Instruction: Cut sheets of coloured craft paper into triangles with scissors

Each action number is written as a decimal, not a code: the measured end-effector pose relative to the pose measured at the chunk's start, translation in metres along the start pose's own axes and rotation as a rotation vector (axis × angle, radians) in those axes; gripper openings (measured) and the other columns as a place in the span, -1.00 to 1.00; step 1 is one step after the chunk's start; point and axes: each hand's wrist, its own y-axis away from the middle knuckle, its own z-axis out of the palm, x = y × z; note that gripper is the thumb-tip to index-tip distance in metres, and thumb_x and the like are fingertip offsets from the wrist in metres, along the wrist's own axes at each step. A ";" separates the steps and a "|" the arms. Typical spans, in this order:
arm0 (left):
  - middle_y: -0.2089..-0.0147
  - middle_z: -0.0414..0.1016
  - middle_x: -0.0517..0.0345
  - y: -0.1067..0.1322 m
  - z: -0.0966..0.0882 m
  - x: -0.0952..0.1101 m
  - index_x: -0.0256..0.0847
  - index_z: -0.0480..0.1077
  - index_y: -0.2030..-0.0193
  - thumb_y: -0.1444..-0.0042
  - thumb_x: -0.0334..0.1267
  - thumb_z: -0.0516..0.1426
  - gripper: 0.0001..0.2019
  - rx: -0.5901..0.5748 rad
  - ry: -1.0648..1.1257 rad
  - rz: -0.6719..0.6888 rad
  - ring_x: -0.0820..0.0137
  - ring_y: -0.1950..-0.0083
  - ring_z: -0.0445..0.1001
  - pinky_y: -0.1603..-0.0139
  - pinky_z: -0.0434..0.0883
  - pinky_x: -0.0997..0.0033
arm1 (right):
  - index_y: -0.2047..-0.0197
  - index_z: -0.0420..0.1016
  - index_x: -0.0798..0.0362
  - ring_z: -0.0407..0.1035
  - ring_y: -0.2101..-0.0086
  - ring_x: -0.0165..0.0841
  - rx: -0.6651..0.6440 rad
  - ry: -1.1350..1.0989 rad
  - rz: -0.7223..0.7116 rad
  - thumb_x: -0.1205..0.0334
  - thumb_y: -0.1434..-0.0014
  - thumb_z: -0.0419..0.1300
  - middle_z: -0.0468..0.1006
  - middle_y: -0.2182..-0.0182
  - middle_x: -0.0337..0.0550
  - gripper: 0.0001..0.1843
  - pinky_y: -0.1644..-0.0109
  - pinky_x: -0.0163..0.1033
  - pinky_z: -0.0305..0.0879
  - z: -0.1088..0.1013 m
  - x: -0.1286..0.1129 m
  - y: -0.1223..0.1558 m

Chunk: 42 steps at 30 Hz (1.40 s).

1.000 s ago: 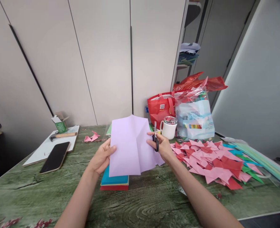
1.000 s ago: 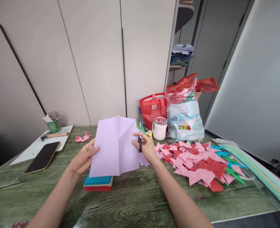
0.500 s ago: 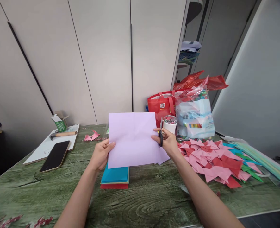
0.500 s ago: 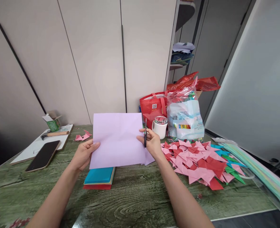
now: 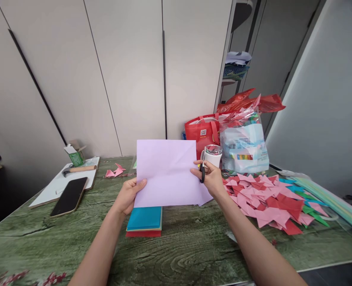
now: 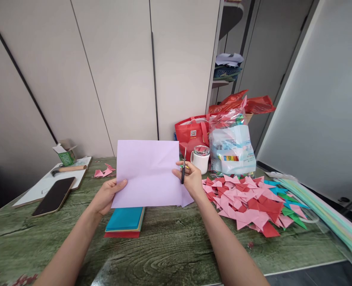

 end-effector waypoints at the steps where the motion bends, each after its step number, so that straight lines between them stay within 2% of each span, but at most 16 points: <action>1: 0.40 0.56 0.01 0.000 0.001 0.000 -0.34 0.45 0.29 0.16 -0.27 0.26 -0.74 0.006 0.003 -0.002 0.37 0.46 0.49 0.42 0.44 0.41 | 0.26 0.39 0.08 0.08 0.62 -0.54 0.004 -0.006 0.019 0.14 0.26 0.34 0.24 0.60 -0.36 -0.56 0.60 -0.41 -0.04 0.000 0.001 0.000; 4: 0.42 0.56 0.03 0.000 0.002 -0.001 -0.34 0.45 0.30 0.17 -0.28 0.26 -0.75 0.012 0.006 -0.017 0.38 0.47 0.49 0.43 0.44 0.42 | 0.27 0.38 0.08 0.07 0.62 -0.54 0.000 -0.005 0.034 0.14 0.25 0.34 0.23 0.61 -0.37 -0.57 0.59 -0.41 -0.05 -0.001 0.001 -0.001; 10: 0.42 0.56 0.05 0.002 -0.002 0.002 -0.32 0.44 0.31 0.16 -0.24 0.26 -0.74 0.054 -0.026 -0.023 0.41 0.49 0.48 0.49 0.43 0.48 | 0.27 0.38 0.08 0.06 0.62 -0.54 -0.070 0.060 -0.097 0.16 0.20 0.32 0.19 0.63 -0.40 -0.62 0.58 -0.41 -0.03 0.003 -0.004 0.002; 13: 0.44 0.56 0.05 -0.001 -0.006 0.003 -0.32 0.45 0.30 0.13 -0.20 0.24 -0.74 0.086 -0.035 -0.025 0.44 0.52 0.46 0.54 0.40 0.52 | 0.26 0.38 0.08 0.08 0.62 -0.54 -0.047 0.070 -0.119 0.17 0.16 0.30 0.22 0.63 -0.38 -0.65 0.57 -0.40 -0.01 0.002 -0.004 0.002; 19: 0.37 0.56 0.01 -0.002 -0.011 0.003 -0.33 0.45 0.28 0.15 -0.27 0.26 -0.74 0.013 -0.008 -0.009 0.40 0.43 0.49 0.40 0.43 0.47 | 0.26 0.37 0.07 0.23 0.55 -0.48 -0.008 0.031 -0.099 0.16 0.15 0.29 0.40 0.55 -0.28 -0.65 0.52 -0.37 0.11 -0.001 -0.002 0.001; 25: 0.42 0.56 0.01 -0.001 -0.008 0.001 -0.35 0.47 0.34 0.18 -0.22 0.27 -0.74 0.075 0.000 -0.042 0.40 0.48 0.48 0.46 0.43 0.47 | 0.28 0.38 0.07 0.22 0.60 -0.50 -0.057 -0.008 -0.047 0.19 0.23 0.33 0.42 0.58 -0.30 -0.61 0.56 -0.40 0.08 0.001 0.002 0.001; 31: 0.44 0.56 0.03 -0.006 -0.010 -0.001 -0.35 0.46 0.36 0.17 -0.19 0.26 -0.74 0.078 0.011 -0.008 0.40 0.50 0.48 0.45 0.42 0.47 | 0.30 0.37 0.06 0.25 0.61 -0.48 -0.031 -0.052 0.030 0.18 0.27 0.36 0.46 0.57 -0.28 -0.58 0.56 -0.39 0.09 0.001 0.007 -0.001; 35: 0.34 0.57 -0.01 -0.002 -0.011 0.003 -0.33 0.46 0.28 0.15 -0.21 0.25 -0.72 0.000 0.008 0.003 0.36 0.41 0.51 0.40 0.43 0.47 | 0.30 0.38 0.07 0.30 0.57 -0.44 0.052 -0.056 -0.007 0.14 0.27 0.35 0.47 0.56 -0.27 -0.58 0.52 -0.36 0.16 -0.001 0.007 -0.002; 38: 0.26 0.56 -0.06 0.003 -0.005 0.003 -0.32 0.44 0.19 0.16 -0.31 0.27 -0.67 -0.097 -0.025 -0.079 0.30 0.35 0.52 0.33 0.45 0.39 | 0.30 0.38 0.07 0.33 0.55 -0.42 0.113 -0.053 -0.036 0.13 0.24 0.35 0.49 0.54 -0.24 -0.59 0.50 -0.35 0.19 -0.003 0.006 -0.003; 42: 0.26 0.56 -0.07 0.004 0.003 0.002 -0.33 0.44 0.20 0.14 -0.34 0.25 -0.70 -0.069 0.006 -0.086 0.29 0.34 0.52 0.31 0.45 0.35 | 0.26 0.38 0.08 0.36 0.51 -0.39 0.159 -0.028 -0.069 0.11 0.21 0.33 0.50 0.50 -0.20 -0.58 0.47 -0.33 0.23 -0.003 0.004 -0.003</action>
